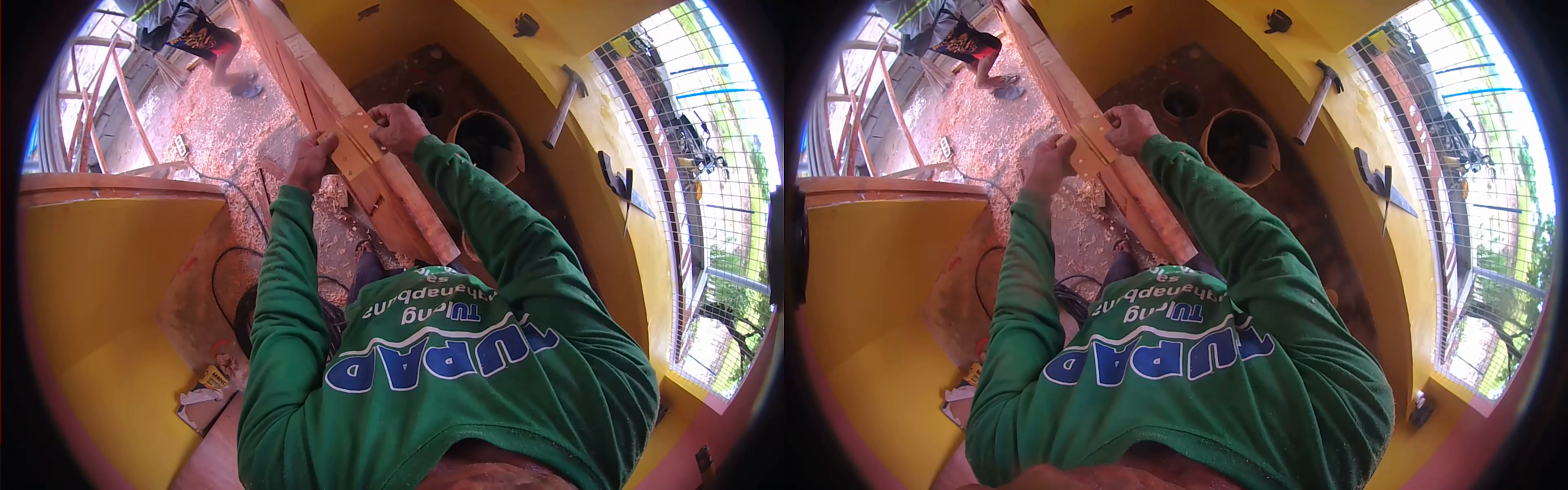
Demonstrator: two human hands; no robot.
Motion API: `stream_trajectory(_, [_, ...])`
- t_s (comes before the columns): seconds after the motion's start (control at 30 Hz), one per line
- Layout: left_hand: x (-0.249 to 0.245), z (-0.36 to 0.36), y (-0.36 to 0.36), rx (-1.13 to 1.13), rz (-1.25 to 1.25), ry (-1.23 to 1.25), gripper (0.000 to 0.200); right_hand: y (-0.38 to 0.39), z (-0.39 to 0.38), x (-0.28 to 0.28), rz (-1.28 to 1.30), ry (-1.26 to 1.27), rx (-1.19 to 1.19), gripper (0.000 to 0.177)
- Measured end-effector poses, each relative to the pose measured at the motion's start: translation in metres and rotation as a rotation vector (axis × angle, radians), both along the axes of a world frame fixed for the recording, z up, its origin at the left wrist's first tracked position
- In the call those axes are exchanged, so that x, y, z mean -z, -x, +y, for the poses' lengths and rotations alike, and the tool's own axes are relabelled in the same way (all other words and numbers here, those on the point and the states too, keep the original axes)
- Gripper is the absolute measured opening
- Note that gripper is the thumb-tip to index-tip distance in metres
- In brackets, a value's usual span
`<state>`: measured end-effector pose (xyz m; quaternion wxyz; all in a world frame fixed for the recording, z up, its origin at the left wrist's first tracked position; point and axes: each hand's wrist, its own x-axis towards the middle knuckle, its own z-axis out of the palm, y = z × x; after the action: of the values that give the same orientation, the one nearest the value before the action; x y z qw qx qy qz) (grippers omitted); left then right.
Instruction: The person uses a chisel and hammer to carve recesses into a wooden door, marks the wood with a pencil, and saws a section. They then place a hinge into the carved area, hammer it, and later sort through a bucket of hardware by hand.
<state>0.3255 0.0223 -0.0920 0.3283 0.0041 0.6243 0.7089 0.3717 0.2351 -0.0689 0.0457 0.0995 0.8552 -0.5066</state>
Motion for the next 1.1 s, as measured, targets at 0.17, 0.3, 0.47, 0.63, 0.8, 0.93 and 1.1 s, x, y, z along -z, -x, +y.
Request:
stream_trajectory(0.17, [0.026,0.003,0.016,0.012,-0.043,0.014,0.035,0.008,-0.002,-0.003,0.032,-0.200,-0.058,0.033])
stream_trajectory(0.3, [0.035,0.010,0.013,0.057,-0.020,-0.033,0.038,-0.009,0.001,-0.014,0.001,-0.151,-0.009,0.032])
stream_trajectory(0.47, [-0.020,-0.012,-0.017,-0.086,-0.055,-0.107,0.035,-0.013,0.008,0.014,0.141,-0.199,-0.011,0.044])
stream_trajectory(0.63, [-0.021,-0.113,-0.053,-0.395,-0.056,-0.325,0.014,-0.008,-0.056,0.018,0.140,-0.828,-0.091,0.055])
stream_trajectory(0.8, [-0.008,-0.184,-0.094,-0.510,-0.011,-0.398,0.010,-0.014,-0.085,0.000,0.211,-0.680,-0.564,0.059])
stream_trajectory(0.93, [-0.003,-0.184,-0.107,-0.534,-0.046,-0.433,0.010,-0.020,-0.070,0.014,0.333,-0.738,-0.340,0.039])
stream_trajectory(1.1, [-0.021,-0.097,-0.070,-0.410,-0.092,-0.470,0.012,-0.041,-0.040,0.012,0.264,-0.154,-0.415,0.037])
